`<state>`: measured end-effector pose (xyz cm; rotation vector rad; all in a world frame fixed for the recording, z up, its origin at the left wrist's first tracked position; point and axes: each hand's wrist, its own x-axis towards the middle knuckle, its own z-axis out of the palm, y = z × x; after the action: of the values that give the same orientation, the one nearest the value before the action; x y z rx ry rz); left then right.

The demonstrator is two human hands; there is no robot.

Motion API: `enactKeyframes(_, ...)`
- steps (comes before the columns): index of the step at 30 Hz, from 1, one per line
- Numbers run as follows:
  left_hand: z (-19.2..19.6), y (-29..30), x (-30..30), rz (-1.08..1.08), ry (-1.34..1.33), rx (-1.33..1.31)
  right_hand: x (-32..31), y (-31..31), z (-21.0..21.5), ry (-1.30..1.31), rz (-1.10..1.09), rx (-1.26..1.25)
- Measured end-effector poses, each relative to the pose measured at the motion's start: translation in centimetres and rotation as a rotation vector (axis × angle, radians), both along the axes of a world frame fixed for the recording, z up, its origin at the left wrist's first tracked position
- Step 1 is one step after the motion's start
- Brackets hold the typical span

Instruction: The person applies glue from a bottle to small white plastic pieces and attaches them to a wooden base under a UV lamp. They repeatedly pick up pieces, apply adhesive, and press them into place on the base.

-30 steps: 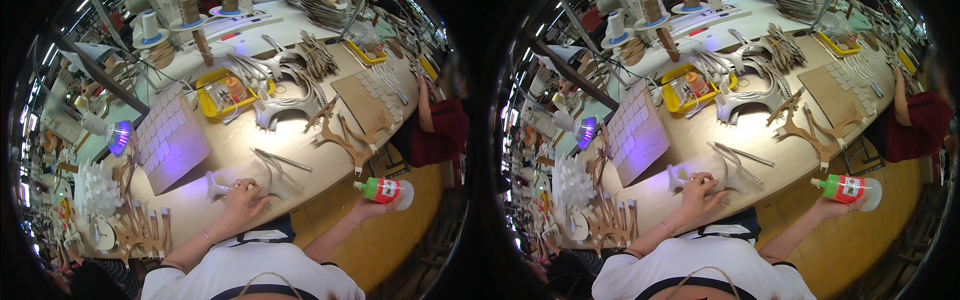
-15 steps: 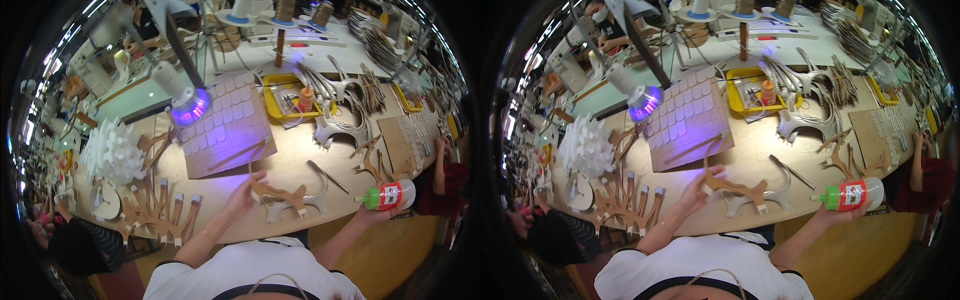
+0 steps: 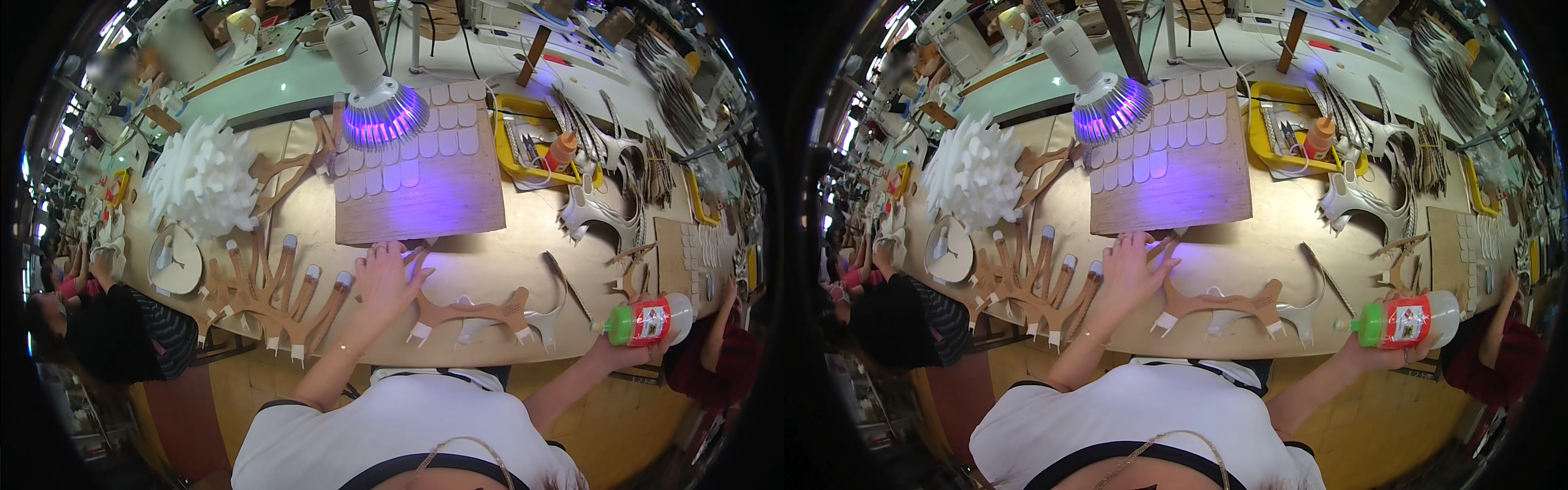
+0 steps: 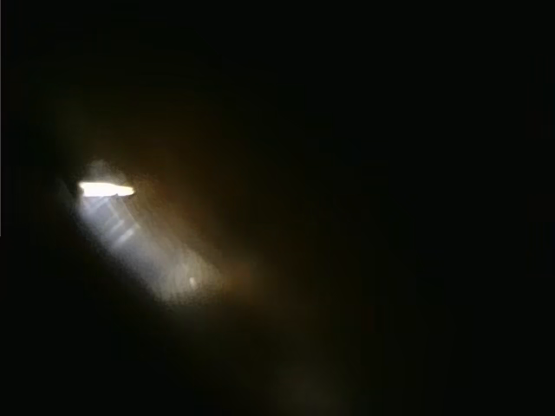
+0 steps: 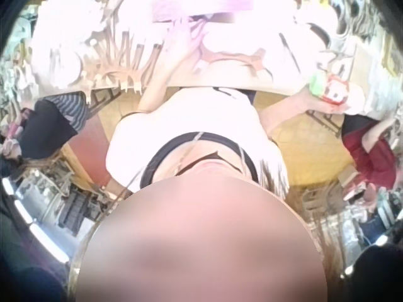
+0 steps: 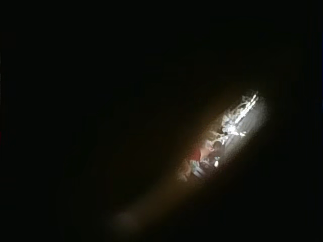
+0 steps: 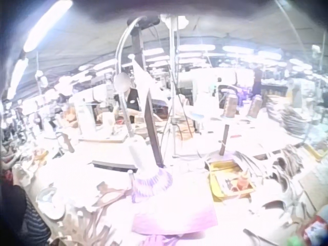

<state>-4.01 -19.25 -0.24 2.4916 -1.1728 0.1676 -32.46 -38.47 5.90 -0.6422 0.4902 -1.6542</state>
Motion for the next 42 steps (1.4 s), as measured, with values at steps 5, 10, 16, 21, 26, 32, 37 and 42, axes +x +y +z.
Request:
enactKeyframes(5,-3.8,-0.6,-0.6,-0.037,0.306,-0.084,0.5,0.5,-0.7,0.010,0.279,-0.001)
enactKeyframes(10,-0.8,-0.7,-2.5,-0.165,0.433,-0.570,5.6,0.9,-0.7,-0.162,0.768,-0.084)
enactKeyframes(16,2.7,-2.7,-1.3,-0.327,0.240,-0.772,14.7,3.8,0.0,0.031,1.082,-0.066)
enactKeyframes(21,2.8,-3.5,0.1,-0.245,0.152,-0.790,19.1,4.5,-1.0,-0.037,1.074,-0.090)
enactKeyframes(26,2.1,-3.4,2.1,-0.110,0.342,-0.822,23.7,3.7,-3.2,-0.177,1.120,-0.040)
enactKeyframes(32,1.2,-3.3,4.4,-0.129,0.269,-0.821,27.7,3.0,-4.9,-0.418,1.233,0.017)
enactKeyframes(37,0.6,-3.8,5.1,-0.122,0.207,-0.850,28.7,3.2,-5.8,-0.503,1.205,0.134)
enactKeyframes(42,0.2,-4.3,5.3,-0.064,0.121,-0.786,28.6,3.1,-6.2,-0.440,1.121,0.199)
